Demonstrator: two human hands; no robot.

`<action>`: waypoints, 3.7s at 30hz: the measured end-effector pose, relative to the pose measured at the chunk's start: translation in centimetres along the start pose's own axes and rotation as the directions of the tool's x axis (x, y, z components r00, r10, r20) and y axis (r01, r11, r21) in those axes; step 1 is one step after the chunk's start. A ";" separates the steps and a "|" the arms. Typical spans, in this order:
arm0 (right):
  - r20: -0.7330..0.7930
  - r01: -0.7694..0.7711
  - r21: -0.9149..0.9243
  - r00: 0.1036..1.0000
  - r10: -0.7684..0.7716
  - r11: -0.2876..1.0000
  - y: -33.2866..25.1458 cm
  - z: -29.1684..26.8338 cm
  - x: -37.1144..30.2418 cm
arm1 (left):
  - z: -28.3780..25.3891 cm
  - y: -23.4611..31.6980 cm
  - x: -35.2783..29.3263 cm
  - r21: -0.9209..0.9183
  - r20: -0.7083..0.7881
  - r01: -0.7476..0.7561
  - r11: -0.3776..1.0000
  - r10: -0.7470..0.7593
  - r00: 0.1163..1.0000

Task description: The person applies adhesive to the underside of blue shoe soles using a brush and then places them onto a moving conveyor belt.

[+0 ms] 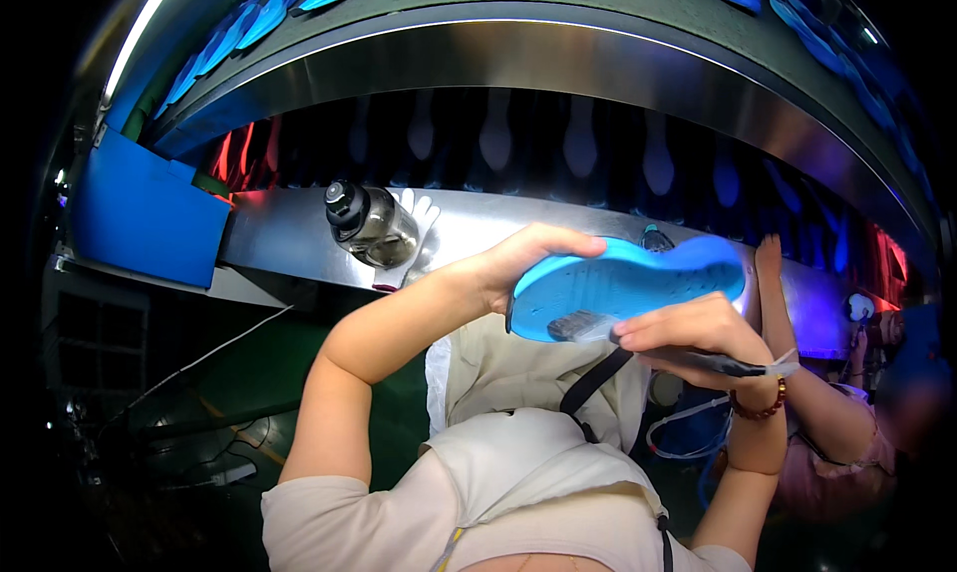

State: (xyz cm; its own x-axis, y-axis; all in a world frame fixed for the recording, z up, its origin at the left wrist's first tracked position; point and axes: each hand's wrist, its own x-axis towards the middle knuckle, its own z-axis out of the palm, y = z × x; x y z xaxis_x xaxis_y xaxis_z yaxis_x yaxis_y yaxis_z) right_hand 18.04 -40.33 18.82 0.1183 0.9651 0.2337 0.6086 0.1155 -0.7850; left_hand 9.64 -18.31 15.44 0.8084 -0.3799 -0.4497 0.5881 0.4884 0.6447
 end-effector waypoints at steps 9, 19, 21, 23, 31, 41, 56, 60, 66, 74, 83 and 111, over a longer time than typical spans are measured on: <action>0.094 -0.048 0.011 0.994 0.047 0.999 1.8 -2.6 -0.3 | -1.2 -0.4 -1.3 0.195 -0.037 0.043 0.980 -0.036 0.999; -0.014 -0.098 0.085 0.995 0.100 0.991 5.8 -1.9 -1.8 | -3.1 -0.7 -2.2 0.127 -0.063 -0.091 0.988 0.100 0.993; 0.052 -0.199 -0.090 0.978 0.204 0.976 5.7 -1.5 -3.0 | -3.8 -0.8 -1.9 0.146 -0.078 -0.119 0.982 0.132 0.988; 0.171 -0.500 -0.007 0.853 0.493 0.866 4.1 -1.5 -2.3 | -4.1 -1.1 -2.3 0.038 -0.100 -0.180 0.983 0.183 0.978; -0.220 -0.390 0.442 0.826 0.519 0.808 2.5 2.3 4.2 | -2.5 -2.8 2.4 0.143 -0.043 -0.320 0.937 0.329 0.944; -0.280 -0.449 0.497 0.726 0.628 0.742 3.5 2.7 6.1 | -3.4 -3.8 2.6 0.181 -0.115 -0.329 0.927 0.352 0.929; -0.357 -0.351 0.572 0.706 0.611 0.741 6.0 2.2 5.0 | -3.7 -4.1 1.3 0.031 -0.126 -0.303 0.952 0.304 0.944; -0.283 -0.308 0.612 0.776 0.564 0.729 2.6 1.7 3.9 | -4.6 -4.4 1.4 -0.205 -0.092 -0.257 0.944 0.243 0.966; -0.158 -0.433 0.372 0.842 0.516 0.821 2.0 2.8 6.0 | -3.1 -5.0 2.8 -0.136 -0.071 -0.223 0.965 0.215 0.974; -0.103 -0.548 0.246 0.805 0.584 0.800 2.4 2.5 8.4 | -3.1 -4.8 2.9 0.069 -0.175 -0.255 0.964 0.264 0.949; -0.173 -0.532 0.355 0.771 0.613 0.769 4.7 1.9 8.3 | -3.3 -5.0 2.6 0.045 -0.234 -0.224 0.974 0.228 0.945; -0.573 -0.336 -0.091 0.787 0.226 0.938 4.4 8.0 3.1 | -5.5 -6.0 4.5 -0.283 -0.173 -0.390 0.876 0.354 0.919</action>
State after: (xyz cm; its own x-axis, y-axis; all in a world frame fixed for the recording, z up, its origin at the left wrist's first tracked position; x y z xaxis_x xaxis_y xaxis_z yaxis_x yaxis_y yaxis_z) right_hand 14.85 -34.91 11.52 0.6809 0.6512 0.3352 0.6021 -0.2370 -0.7625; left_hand 9.83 -18.65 6.14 0.9554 -0.0406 -0.2924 0.2070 0.7984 0.5655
